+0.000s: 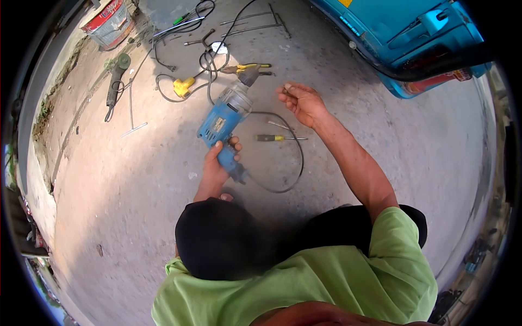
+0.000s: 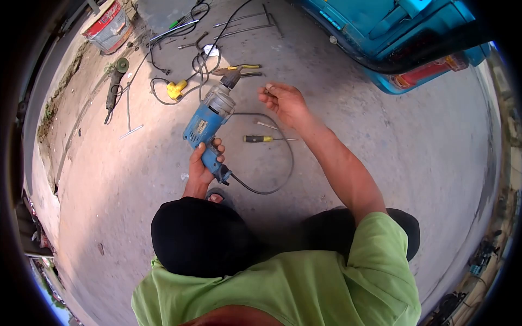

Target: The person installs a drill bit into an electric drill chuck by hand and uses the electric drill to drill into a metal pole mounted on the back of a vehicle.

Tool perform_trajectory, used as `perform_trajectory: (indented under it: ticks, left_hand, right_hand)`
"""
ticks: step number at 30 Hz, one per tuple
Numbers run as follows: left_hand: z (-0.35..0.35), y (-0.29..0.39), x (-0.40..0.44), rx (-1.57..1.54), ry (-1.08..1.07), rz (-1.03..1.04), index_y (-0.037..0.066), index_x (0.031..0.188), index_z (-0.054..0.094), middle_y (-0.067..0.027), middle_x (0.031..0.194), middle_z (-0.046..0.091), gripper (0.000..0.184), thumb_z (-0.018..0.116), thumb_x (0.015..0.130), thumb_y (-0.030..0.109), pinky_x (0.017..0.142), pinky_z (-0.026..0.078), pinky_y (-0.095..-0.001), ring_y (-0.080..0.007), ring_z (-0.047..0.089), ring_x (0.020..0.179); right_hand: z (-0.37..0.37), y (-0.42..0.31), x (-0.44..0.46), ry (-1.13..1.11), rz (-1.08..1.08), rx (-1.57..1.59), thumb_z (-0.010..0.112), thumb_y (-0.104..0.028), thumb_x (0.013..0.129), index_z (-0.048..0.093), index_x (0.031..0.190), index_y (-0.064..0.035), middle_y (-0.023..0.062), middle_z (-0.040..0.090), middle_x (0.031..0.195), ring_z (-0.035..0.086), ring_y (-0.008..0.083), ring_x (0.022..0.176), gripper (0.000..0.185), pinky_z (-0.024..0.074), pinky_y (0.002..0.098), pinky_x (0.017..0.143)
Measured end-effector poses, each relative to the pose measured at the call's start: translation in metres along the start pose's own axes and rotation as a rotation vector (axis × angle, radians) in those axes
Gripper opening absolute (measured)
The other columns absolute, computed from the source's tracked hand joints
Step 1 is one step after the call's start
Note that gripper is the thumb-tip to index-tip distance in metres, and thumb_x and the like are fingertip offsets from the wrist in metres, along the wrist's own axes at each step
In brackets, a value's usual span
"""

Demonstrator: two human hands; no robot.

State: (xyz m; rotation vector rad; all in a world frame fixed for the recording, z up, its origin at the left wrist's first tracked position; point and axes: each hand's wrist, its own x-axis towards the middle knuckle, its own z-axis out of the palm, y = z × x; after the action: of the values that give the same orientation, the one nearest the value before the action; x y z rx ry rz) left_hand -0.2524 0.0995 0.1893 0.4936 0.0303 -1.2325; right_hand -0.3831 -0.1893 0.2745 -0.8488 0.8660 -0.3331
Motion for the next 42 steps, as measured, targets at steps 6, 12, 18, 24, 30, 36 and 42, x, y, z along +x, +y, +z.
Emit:
perform_trajectory:
  ticks: [6, 12, 18, 24, 30, 36, 42]
  left_hand:
    - [0.001, -0.002, -0.004, 0.079, -0.003, -0.027, -0.002, 0.13, 0.055, -0.0138, 0.116, 0.067, 0.05, 0.071, 0.095, 0.03, 0.074, 0.057, -0.0368, -0.0268, 0.066, 0.102]
    - [0.004, -0.008, -0.005, 0.162, 0.013, -0.054, -0.002, 0.13, 0.055, -0.0128, 0.114, 0.067, 0.051, 0.072, 0.093, 0.03, 0.073, 0.057, -0.0362, -0.0258, 0.067, 0.1]
    - [0.009, -0.014, -0.005, 0.209, -0.001, -0.095, -0.001, 0.13, 0.055, -0.0123, 0.112, 0.068, 0.054, 0.074, 0.091, 0.032, 0.072, 0.057, -0.0356, -0.0251, 0.067, 0.1]
    - [0.023, -0.015, -0.008, 0.242, 0.025, -0.104, 0.0, 0.131, 0.055, -0.0123, 0.112, 0.068, 0.053, 0.074, 0.092, 0.031, 0.073, 0.058, -0.0362, -0.0253, 0.067, 0.099]
    - [0.015, -0.018, -0.008, 0.228, 0.035, -0.098, 0.0, 0.13, 0.057, -0.0122, 0.112, 0.068, 0.051, 0.073, 0.092, 0.03, 0.073, 0.058, -0.0365, -0.0257, 0.067, 0.1]
    - [0.017, -0.016, -0.008, 0.244, 0.009, -0.093, 0.0, 0.126, 0.059, -0.0117, 0.111, 0.068, 0.05, 0.074, 0.091, 0.031, 0.073, 0.058, -0.0362, -0.0253, 0.067, 0.1]
    - [0.023, -0.015, -0.009, 0.301, -0.005, -0.095, 0.004, 0.129, 0.058, -0.0103, 0.111, 0.067, 0.052, 0.073, 0.09, 0.035, 0.075, 0.055, -0.0341, -0.0224, 0.065, 0.099]
  right_hand:
    - [-0.007, -0.02, 0.012, 0.025, -0.058, 0.07, 0.056, -0.011, 0.104, 0.061, 0.122, 0.0009, 0.0123, 0.072, 0.111, 0.071, 0.0162, 0.092, 0.022, 0.0566, 0.0285, 0.076]
    - [-0.018, -0.03, 0.01, 0.017, -0.108, -0.034, 0.063, -0.019, 0.102, 0.063, 0.119, -0.0046, 0.0082, 0.074, 0.109, 0.069, 0.0118, 0.086, 0.022, 0.0518, 0.0241, 0.068]
    - [-0.029, -0.027, 0.016, 0.021, -0.113, 0.01, 0.066, -0.022, 0.101, 0.064, 0.118, -0.0066, 0.006, 0.074, 0.107, 0.067, 0.0091, 0.081, 0.023, 0.0482, 0.0234, 0.064]
    - [-0.028, -0.028, 0.016, 0.044, -0.181, -0.031, 0.066, -0.024, 0.1, 0.066, 0.121, -0.0096, 0.0041, 0.074, 0.108, 0.067, 0.0094, 0.085, 0.025, 0.0482, 0.0246, 0.07]
    - [-0.023, -0.02, 0.014, 0.082, -0.233, -0.139, 0.069, -0.027, 0.099, 0.069, 0.116, -0.0131, -0.0005, 0.071, 0.104, 0.065, 0.0099, 0.09, 0.023, 0.0465, 0.0271, 0.075]
    - [-0.018, -0.015, 0.012, 0.019, -0.19, -0.034, 0.07, -0.028, 0.098, 0.068, 0.112, -0.0126, -0.0011, 0.069, 0.1, 0.064, 0.0101, 0.088, 0.021, 0.0469, 0.0266, 0.072]
    - [-0.009, -0.013, 0.008, 0.048, -0.181, 0.052, 0.07, -0.028, 0.097, 0.066, 0.11, -0.0131, -0.0008, 0.068, 0.097, 0.064, 0.0103, 0.086, 0.02, 0.0476, 0.0267, 0.071]
